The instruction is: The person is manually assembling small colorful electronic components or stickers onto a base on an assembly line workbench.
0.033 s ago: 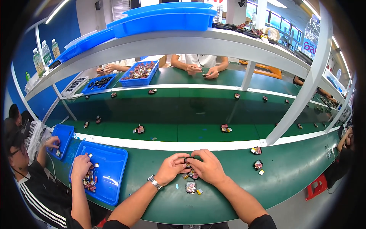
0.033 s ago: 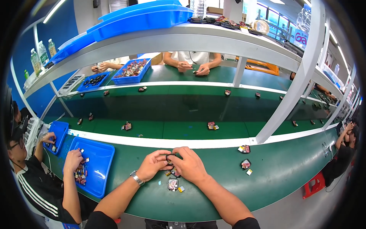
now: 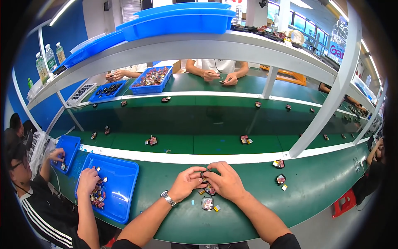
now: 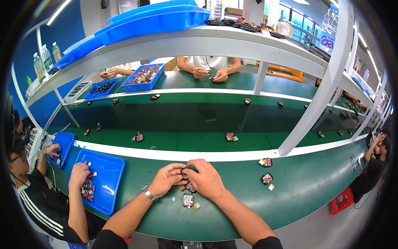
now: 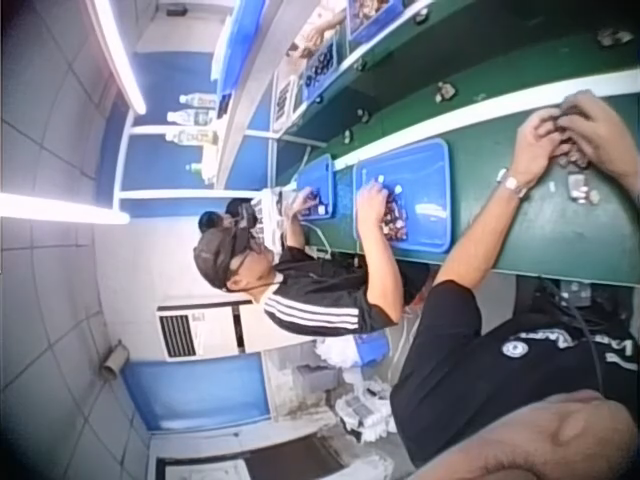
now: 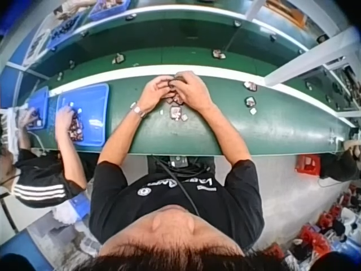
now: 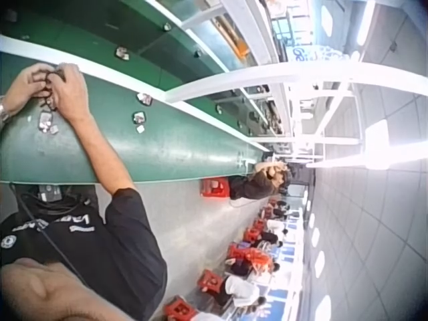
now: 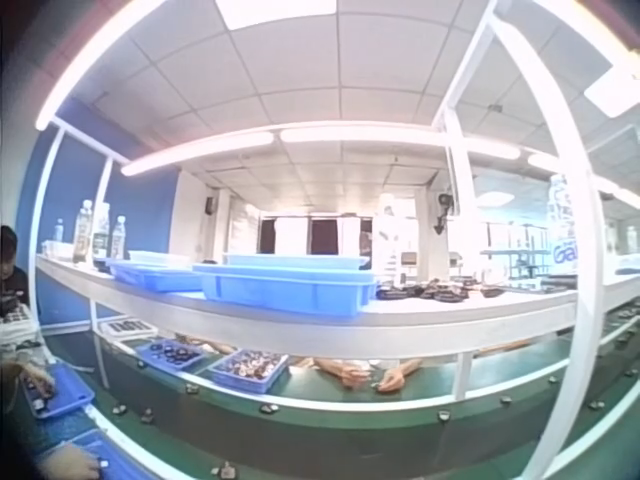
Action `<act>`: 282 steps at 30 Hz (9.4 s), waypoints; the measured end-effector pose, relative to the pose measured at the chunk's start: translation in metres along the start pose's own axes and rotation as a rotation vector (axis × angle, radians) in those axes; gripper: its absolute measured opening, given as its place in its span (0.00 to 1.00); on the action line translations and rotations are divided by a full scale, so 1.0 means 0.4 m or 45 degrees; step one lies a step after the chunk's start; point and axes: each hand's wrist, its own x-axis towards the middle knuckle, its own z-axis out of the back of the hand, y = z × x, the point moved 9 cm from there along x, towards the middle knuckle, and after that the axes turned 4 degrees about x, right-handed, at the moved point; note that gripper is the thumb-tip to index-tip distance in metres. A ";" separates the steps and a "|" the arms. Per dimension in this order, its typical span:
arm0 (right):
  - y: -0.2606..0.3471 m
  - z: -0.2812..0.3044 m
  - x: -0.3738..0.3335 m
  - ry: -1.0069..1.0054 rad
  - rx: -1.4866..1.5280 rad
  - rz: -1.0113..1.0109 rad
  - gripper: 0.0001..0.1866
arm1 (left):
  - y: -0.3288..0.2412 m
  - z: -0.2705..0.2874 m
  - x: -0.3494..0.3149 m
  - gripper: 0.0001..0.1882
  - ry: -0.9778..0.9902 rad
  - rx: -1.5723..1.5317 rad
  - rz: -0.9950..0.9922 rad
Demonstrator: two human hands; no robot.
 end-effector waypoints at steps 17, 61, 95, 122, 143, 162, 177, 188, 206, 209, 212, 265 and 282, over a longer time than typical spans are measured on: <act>-0.026 -0.011 -0.007 0.111 0.173 -0.037 0.06 | -0.001 -0.007 0.000 0.22 0.018 0.053 0.003; -0.070 -0.058 -0.043 -0.033 0.545 -0.363 0.09 | -0.002 0.005 0.002 0.14 -0.045 0.051 -0.109; -0.012 -0.006 -0.022 -0.252 0.133 -0.085 0.13 | -0.004 0.005 0.002 0.16 -0.100 0.042 -0.092; 0.018 -0.016 -0.028 -0.227 -0.106 -0.002 0.12 | -0.001 0.007 0.004 0.15 -0.101 0.000 -0.099; 0.012 -0.021 -0.022 -0.231 -0.182 -0.027 0.11 | 0.006 0.005 0.005 0.16 -0.131 -0.003 -0.093; -0.314 -0.007 0.102 -0.429 -0.591 -0.410 0.26 | -0.049 0.122 -0.010 0.13 -0.576 0.162 -0.391; -0.333 -0.120 0.091 -0.255 0.196 -0.709 0.31 | -0.044 0.124 0.007 0.11 -0.619 0.258 -0.431; -0.059 -0.034 -0.033 0.214 0.529 -0.360 0.34 | 0.010 -0.002 -0.009 0.23 0.336 0.153 0.147; -0.027 0.003 -0.016 0.002 0.193 -0.049 0.14 | -0.003 0.004 0.003 0.20 -0.002 -0.066 0.028; -0.032 -0.011 -0.024 0.051 0.149 -0.044 0.16 | -0.004 0.006 0.002 0.20 -0.008 -0.073 0.018; -0.023 -0.017 -0.020 0.093 0.149 -0.037 0.15 | 0.008 0.014 -0.003 0.19 -0.016 -0.029 0.034; -0.055 -0.045 -0.048 -0.076 0.476 -0.320 0.09 | 0.010 0.006 0.002 0.15 0.096 -0.061 0.002; -0.046 -0.023 -0.043 -0.196 0.478 -0.302 0.08 | 0.006 -0.007 0.003 0.15 0.131 -0.209 -0.119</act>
